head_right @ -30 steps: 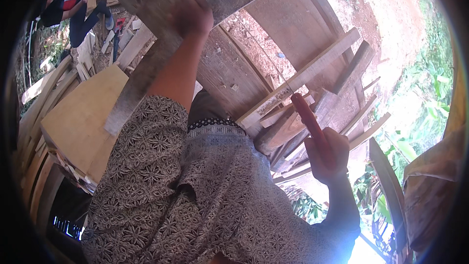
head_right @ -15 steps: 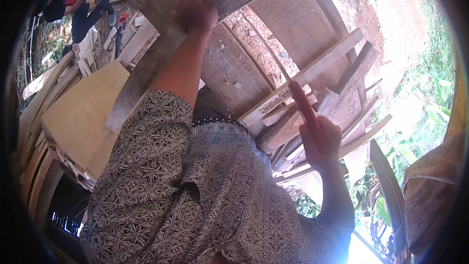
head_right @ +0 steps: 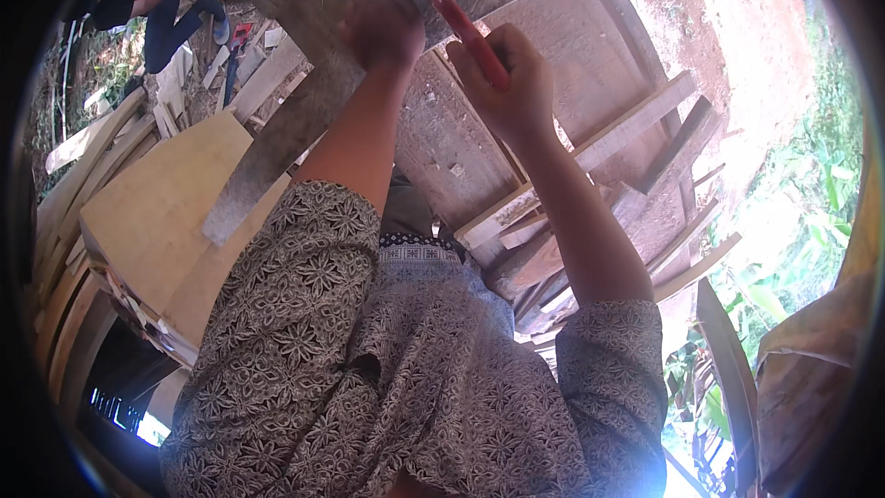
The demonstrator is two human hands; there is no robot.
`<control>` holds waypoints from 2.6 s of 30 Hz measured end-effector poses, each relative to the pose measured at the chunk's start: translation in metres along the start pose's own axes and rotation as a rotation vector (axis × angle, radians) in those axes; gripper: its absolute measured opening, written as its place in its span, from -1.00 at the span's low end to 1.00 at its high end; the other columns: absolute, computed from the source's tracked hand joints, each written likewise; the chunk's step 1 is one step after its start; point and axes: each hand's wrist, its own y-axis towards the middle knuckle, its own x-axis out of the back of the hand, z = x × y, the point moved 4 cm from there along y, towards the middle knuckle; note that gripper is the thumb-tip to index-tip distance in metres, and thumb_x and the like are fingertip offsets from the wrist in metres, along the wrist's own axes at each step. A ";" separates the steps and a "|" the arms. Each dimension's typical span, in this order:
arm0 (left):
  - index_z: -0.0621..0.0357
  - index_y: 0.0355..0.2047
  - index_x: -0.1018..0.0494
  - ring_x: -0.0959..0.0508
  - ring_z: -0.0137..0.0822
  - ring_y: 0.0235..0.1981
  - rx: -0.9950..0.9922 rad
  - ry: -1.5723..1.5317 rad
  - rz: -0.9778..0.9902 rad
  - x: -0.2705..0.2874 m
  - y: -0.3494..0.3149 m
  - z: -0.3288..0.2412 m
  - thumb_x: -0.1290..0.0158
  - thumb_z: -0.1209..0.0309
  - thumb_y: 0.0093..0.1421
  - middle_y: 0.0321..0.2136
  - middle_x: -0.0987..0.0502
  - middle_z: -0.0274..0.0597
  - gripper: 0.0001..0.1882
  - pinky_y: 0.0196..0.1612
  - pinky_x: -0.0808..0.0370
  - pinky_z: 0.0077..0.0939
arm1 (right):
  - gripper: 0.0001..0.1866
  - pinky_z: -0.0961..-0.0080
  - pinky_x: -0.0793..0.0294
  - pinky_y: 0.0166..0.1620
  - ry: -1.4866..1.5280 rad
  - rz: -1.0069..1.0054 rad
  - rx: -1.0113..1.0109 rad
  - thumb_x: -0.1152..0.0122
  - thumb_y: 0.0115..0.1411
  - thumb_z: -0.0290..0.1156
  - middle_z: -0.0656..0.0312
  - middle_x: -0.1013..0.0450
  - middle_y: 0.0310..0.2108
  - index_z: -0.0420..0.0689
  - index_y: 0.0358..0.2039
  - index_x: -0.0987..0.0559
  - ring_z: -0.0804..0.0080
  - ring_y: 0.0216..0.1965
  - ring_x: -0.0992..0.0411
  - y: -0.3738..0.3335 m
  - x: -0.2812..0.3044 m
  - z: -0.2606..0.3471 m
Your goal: The person uses a hand saw to cut a piece of wood that is resting on a wooden structure. They hold the wood steady with one hand while sawing with the other. The camera angle is unstable and frequently obstructs the view of the task.
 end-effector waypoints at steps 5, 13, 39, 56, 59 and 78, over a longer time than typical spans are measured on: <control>0.09 -0.15 -0.52 -0.52 -0.17 0.01 0.014 0.015 0.023 0.001 -0.001 -0.005 0.15 0.09 0.36 -0.10 -0.55 -0.14 -0.62 0.06 -0.35 -0.09 | -0.59 0.51 -0.43 -0.37 0.223 -0.046 0.210 -0.36 0.22 -0.36 0.23 -0.49 -0.52 -0.15 0.01 -0.42 0.54 -0.52 -0.43 0.008 -0.002 0.040; 0.08 -0.16 -0.52 -0.56 -0.13 -0.04 -0.014 0.046 -0.057 -0.013 0.001 0.000 0.18 0.08 0.37 -0.14 -0.57 -0.15 -0.60 0.02 -0.39 -0.05 | -0.77 0.57 -0.52 -0.18 0.203 0.063 0.078 -0.24 0.30 -0.48 0.23 -0.62 -0.34 -0.08 -0.04 -0.65 0.55 -0.33 -0.56 -0.019 0.002 0.005; 0.05 -0.16 -0.50 -0.52 -0.14 0.00 -0.010 0.081 -0.035 -0.006 -0.004 0.003 0.16 0.10 0.38 -0.11 -0.54 -0.15 -0.65 0.03 -0.37 -0.06 | -0.69 0.67 -0.36 -0.33 0.109 0.193 -0.080 -0.11 0.29 -0.65 0.37 -0.49 -0.45 -0.08 -0.03 -0.65 0.74 -0.43 -0.38 -0.060 0.038 0.009; 0.06 -0.25 -0.49 -0.54 -0.07 -0.06 -0.042 -0.059 -0.080 0.000 -0.056 -0.012 0.18 0.13 0.38 -0.19 -0.55 -0.14 -0.67 -0.01 -0.38 0.04 | -0.59 0.63 -0.38 -0.28 -0.108 0.264 -0.180 0.01 0.22 -0.81 -0.03 -0.49 0.07 -0.18 0.02 -0.55 0.63 -0.34 -0.49 -0.212 0.149 0.086; 0.05 -0.23 -0.48 -0.54 -0.08 -0.05 -0.043 -0.050 -0.086 -0.004 -0.057 -0.011 0.19 0.13 0.38 -0.17 -0.55 -0.15 -0.66 -0.01 -0.39 0.02 | -0.56 0.58 -0.47 -0.10 -0.112 0.316 -0.208 0.05 0.21 -0.82 -0.19 -0.34 0.29 -0.16 0.04 -0.54 0.46 -0.06 -0.57 -0.224 0.155 0.103; 0.03 -0.22 -0.51 -0.51 -0.11 -0.02 -0.034 -0.065 -0.024 -0.006 -0.056 -0.008 0.09 0.12 0.32 -0.16 -0.55 -0.15 -0.70 0.05 -0.35 -0.03 | -0.59 0.53 -0.44 0.02 -0.054 0.252 -0.171 0.04 0.23 -0.81 -0.08 -0.47 0.20 -0.17 -0.01 -0.58 0.46 -0.01 -0.49 -0.207 0.137 0.049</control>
